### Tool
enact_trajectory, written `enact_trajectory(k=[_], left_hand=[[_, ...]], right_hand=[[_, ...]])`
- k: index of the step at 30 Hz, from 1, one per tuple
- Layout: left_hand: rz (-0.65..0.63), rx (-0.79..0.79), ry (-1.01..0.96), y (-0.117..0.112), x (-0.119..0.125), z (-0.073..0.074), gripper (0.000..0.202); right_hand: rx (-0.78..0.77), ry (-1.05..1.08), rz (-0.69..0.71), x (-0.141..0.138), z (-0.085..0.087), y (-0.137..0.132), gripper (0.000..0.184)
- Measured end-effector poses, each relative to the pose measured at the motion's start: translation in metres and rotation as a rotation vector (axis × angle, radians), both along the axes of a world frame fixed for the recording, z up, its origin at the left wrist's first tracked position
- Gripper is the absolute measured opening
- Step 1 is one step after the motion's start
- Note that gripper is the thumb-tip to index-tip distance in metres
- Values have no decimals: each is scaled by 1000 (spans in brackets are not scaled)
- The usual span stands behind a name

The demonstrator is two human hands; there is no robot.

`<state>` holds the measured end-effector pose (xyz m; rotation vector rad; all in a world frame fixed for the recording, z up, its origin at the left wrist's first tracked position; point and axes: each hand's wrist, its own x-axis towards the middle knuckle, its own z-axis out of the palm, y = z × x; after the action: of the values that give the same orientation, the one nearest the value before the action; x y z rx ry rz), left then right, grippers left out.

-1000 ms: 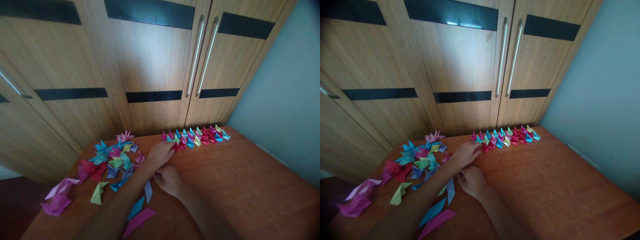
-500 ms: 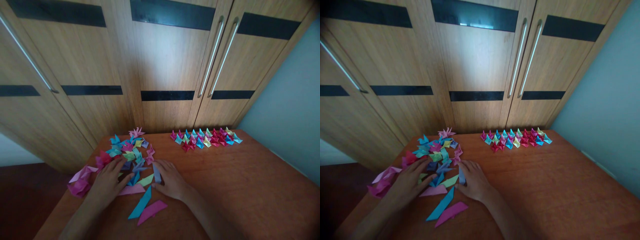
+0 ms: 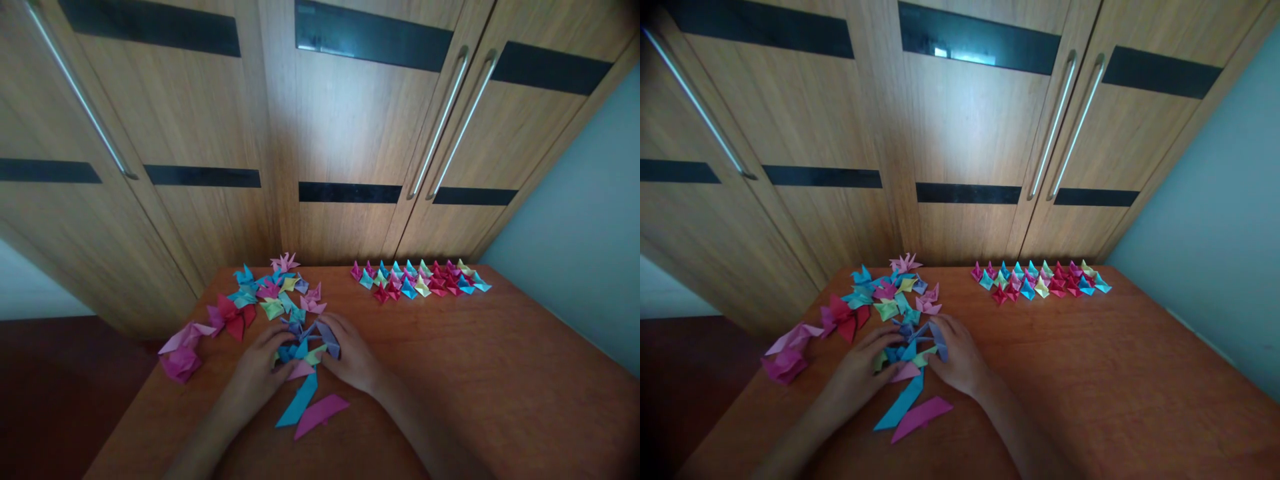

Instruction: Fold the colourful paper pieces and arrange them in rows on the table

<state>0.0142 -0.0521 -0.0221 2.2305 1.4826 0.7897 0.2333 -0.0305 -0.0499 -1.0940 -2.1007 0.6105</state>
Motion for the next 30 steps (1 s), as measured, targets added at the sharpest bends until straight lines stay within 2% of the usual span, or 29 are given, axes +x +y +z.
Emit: enact_trajectory(k=[3,10,14,18,22,27,30], left_hand=[[8,-10,-4,-1,0,4,24],[-82,-60,-27,-6,0,6,35],[-114,-53,-32,-9,-6,9,32],[-65,-15,18,-9,-13,13,25],[-94,-72,14,-9,-11,13,26],[-139,-132,12,-9,-5,7,28],[-148,-114,26,-7,-5,5,24]], right_hand=[[-19,57,8,-6,-2,0,61],[-10,183,-94,-11,-10,7,28],[-8,190,-80,-6,-6,9,12],[53,223,-148,-8,5,13,13],[44,273,-222,-29,16,24,15],[46,288,-105,-58,16,33,24],[46,278,-82,-57,10,31,30]])
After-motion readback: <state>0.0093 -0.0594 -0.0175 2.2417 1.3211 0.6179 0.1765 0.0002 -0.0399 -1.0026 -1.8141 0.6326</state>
